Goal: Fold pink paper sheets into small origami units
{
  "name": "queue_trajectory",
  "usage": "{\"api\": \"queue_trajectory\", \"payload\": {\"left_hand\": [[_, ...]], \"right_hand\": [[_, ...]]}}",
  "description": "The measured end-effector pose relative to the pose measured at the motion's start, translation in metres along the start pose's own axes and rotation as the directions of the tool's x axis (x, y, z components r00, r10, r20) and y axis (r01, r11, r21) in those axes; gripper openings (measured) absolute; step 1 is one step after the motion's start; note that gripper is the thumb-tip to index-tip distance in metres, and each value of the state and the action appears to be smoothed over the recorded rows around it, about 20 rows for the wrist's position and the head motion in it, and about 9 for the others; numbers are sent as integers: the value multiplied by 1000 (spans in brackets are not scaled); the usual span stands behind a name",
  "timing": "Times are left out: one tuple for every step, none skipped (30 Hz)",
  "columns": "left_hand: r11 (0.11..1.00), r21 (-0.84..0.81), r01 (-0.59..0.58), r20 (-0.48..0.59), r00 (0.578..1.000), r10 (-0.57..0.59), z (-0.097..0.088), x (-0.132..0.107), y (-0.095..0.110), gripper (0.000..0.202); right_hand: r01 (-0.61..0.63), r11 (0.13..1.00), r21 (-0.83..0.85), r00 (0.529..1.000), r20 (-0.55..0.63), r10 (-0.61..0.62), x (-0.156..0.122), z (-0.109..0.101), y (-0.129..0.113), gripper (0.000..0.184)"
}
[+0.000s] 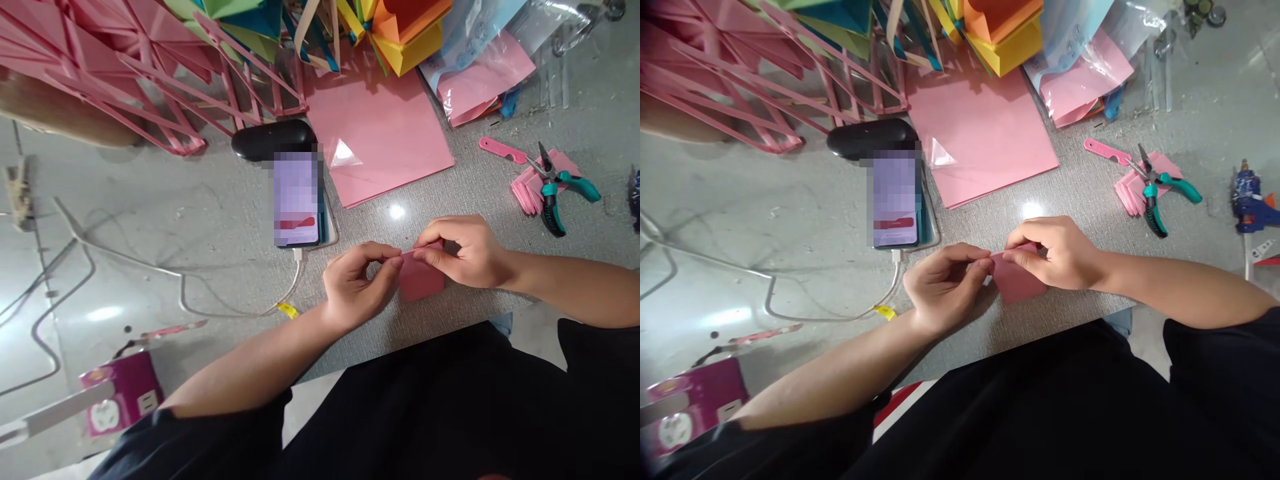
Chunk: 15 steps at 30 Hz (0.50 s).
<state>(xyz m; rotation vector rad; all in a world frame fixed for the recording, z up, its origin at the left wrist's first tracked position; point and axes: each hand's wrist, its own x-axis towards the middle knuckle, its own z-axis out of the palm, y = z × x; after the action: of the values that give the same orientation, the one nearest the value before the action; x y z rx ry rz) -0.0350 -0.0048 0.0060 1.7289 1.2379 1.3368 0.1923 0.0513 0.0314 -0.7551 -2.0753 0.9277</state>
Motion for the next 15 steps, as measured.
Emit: {"api": "queue_trajectory", "payload": {"left_hand": [[1000,9,23,5,1000,-23,0,-1,1,5],[999,15,47,14,999,-47,1,-1,1,5],[998,13,67,25,997,-67,1,-1,1,4],[997,4,80,38,996,-80,1,-1,2,5],[996,-8,88,55,995,-87,1,0,2,6],[996,-21,89,73,993,-88,1,1,3,7],[996,-31,87,92,992,-84,0,2,4,10],[996,-40,83,107,991,-78,0,3,4,13],[996,-49,76,120,990,-70,-1,4,5,15],[996,-58,69,132,989,-61,-1,5,5,17],[996,-70,60,138,989,-50,-2,5,5,18],[995,-84,51,139,990,-39,-2,4,5,18],[994,-98,45,135,990,-32,-3,4,4,18],[993,-110,43,127,992,-29,-3,3,3,18],[992,-116,47,112,993,-34,-3,1,2,18]], "right_hand": [[5,1000,0,1000,6,-5,0,0,0,14],[13,1000,0,1000,13,-13,0,0,0,15],[21,1000,3,1000,21,-21,0,0,0,15],[27,1000,8,999,27,-27,-1,0,0,15],[27,1000,14,999,33,-28,-1,0,0,15],[25,999,20,999,40,-26,-2,1,0,15],[22,999,27,999,45,-23,-2,1,0,15],[20,999,32,999,49,-22,-2,1,0,15],[17,999,36,998,55,-19,-2,1,-1,15],[12,999,41,998,63,-14,-2,1,-2,15],[5,999,47,997,74,-8,-2,0,-3,15],[-7,999,53,996,87,2,-1,-1,-4,15],[-25,998,60,994,104,18,0,-3,-5,15],[-49,996,68,992,122,40,1,-5,-6,15],[-78,994,78,988,138,67,3,-8,-6,15]]}}
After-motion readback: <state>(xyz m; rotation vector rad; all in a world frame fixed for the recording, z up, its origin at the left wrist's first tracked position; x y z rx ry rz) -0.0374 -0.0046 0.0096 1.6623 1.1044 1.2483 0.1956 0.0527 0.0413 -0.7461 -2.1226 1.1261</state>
